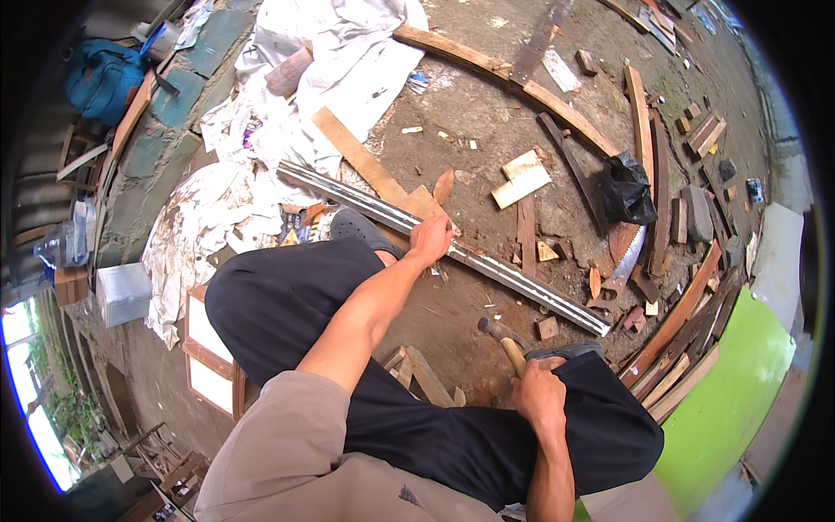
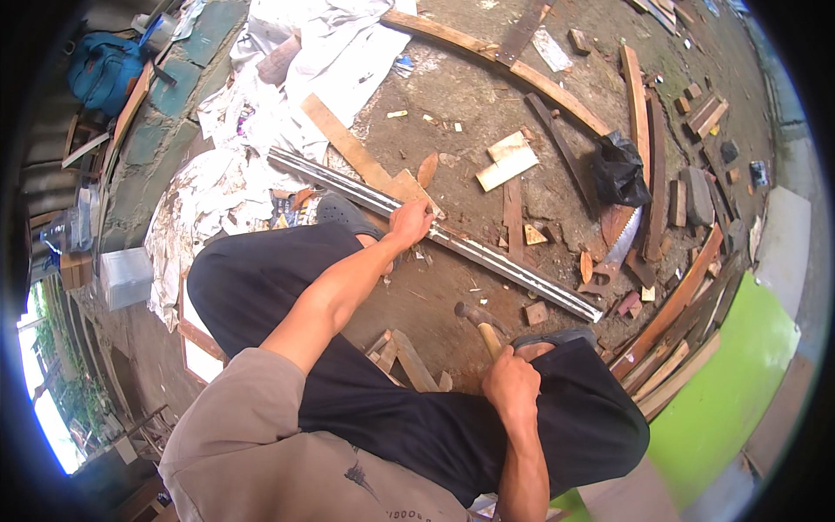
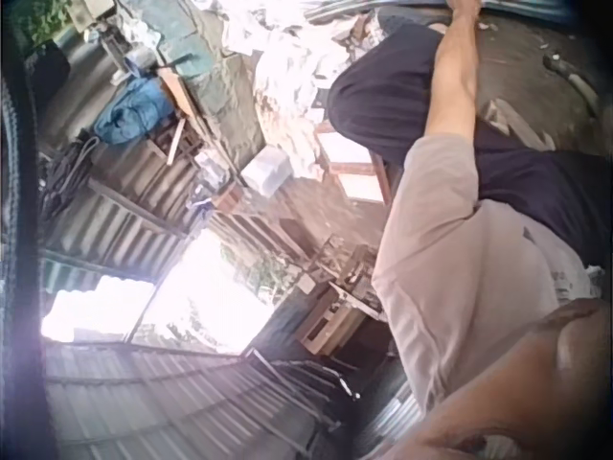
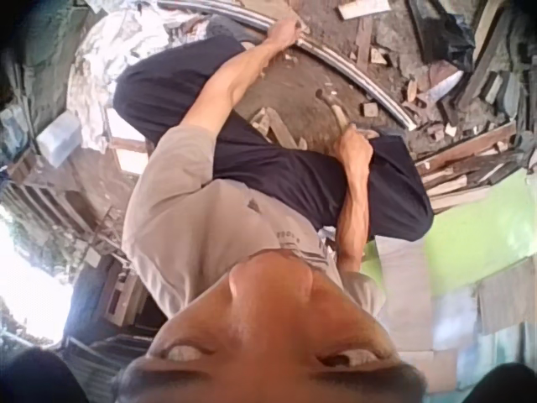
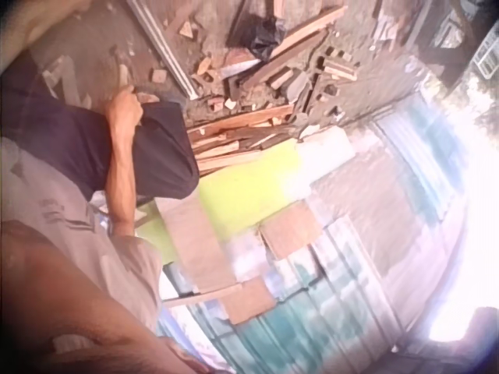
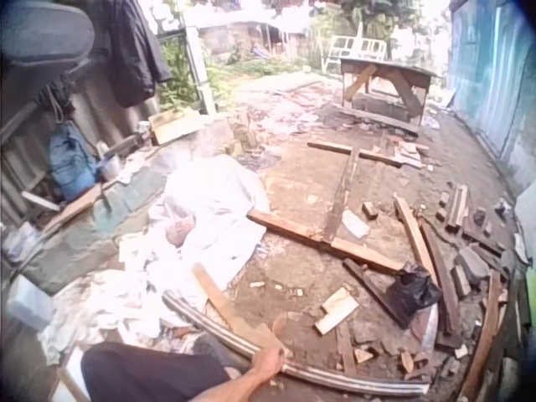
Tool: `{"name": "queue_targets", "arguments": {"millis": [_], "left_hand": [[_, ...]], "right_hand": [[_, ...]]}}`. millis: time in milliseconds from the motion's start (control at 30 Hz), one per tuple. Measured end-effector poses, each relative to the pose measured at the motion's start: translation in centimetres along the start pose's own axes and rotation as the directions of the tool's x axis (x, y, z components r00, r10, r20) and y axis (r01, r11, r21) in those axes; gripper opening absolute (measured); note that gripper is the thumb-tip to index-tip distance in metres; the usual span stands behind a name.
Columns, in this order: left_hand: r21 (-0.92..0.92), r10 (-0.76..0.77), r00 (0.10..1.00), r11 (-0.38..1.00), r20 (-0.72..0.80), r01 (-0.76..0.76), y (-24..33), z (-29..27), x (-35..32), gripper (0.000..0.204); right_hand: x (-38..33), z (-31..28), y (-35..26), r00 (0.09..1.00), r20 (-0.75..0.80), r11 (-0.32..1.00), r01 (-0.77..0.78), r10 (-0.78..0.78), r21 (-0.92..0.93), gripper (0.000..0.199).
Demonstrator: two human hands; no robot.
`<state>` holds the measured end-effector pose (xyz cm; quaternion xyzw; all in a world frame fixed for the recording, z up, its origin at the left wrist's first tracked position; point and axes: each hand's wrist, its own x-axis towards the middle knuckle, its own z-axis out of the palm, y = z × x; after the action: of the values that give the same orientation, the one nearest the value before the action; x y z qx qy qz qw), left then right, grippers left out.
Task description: The person sits on the ground and uses a hammer to repeatedly strike a long metal rod. They adjust the rod's position and orientation multiple times, then pick up a wooden plank and place it on the ground.
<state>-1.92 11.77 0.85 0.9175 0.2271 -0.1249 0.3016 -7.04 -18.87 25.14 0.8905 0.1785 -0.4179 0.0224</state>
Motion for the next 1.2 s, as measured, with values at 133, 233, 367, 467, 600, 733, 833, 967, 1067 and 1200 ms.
{"name": "queue_targets", "arguments": {"millis": [133, 233, 367, 467, 600, 733, 833, 967, 1067, 1200], "left_hand": [[-0.152, -0.303, 0.951, 0.945, -0.058, 0.291, -3.0, -0.9, 0.3, 0.033], [-0.248, -0.489, 0.871, 0.85, -0.045, 0.464, -3.6, -0.2, 0.2, 0.035], [-0.563, -0.776, 0.618, 0.457, 0.126, 0.688, -6.3, 3.5, 0.5, 0.074], [-0.685, -0.679, 0.5, -0.006, 0.537, 0.728, -3.1, 4.6, 1.0, 0.093], [-0.715, -0.625, 0.498, -0.144, 0.601, 0.684, -2.9, 5.4, 2.6, 0.1], [-0.724, -0.715, 0.442, -0.13, 0.542, 0.678, -4.5, 6.6, 3.2, 0.09], [-0.699, -0.743, 0.438, -0.055, 0.505, 0.713, -3.3, 6.2, 3.1, 0.08], [-0.72, -0.718, 0.512, 0.021, 0.472, 0.694, -3.0, 5.4, 2.2, 0.073], [-0.749, -0.64, 0.585, 0.021, 0.499, 0.662, -3.7, 5.0, 0.7, 0.077], [-0.796, -0.587, 0.662, 0.048, 0.466, 0.603, -1.5, 4.2, -1.5, 0.078]], "right_hand": [[0.2, -0.4, -1.5, 0.998, -0.018, 0.998, 0.063, -0.063, -0.028, 0.029], [0.2, -0.8, -2.3, 0.997, -0.002, 0.996, 0.083, -0.083, -0.029, 0.03], [0.5, -0.8, -3.0, 0.996, 0.032, 0.996, 0.088, -0.088, -0.004, 0.031], [1.0, 0.2, -1.8, 0.999, 0.042, 1.0, 0.018, -0.018, -0.001, 0.032], [1.2, 0.4, -1.1, 0.998, 0.05, 1.0, -0.023, 0.023, 0.006, 0.033], [1.3, 0.3, -0.6, 0.995, 0.079, 0.998, -0.065, 0.065, -0.006, 0.035], [1.3, 0.2, -0.2, 0.99, 0.089, 0.994, -0.11, 0.109, 0.003, 0.037], [1.0, -0.6, -0.6, 0.994, 0.064, 0.995, -0.095, 0.093, 0.028, 0.038], [0.8, -1.9, -1.7, 0.995, 0.05, 0.995, -0.09, 0.088, 0.048, 0.038], [0.6, -2.6, -2.1, 0.996, -0.016, 0.993, -0.083, 0.084, 0.086, 0.038]]}}
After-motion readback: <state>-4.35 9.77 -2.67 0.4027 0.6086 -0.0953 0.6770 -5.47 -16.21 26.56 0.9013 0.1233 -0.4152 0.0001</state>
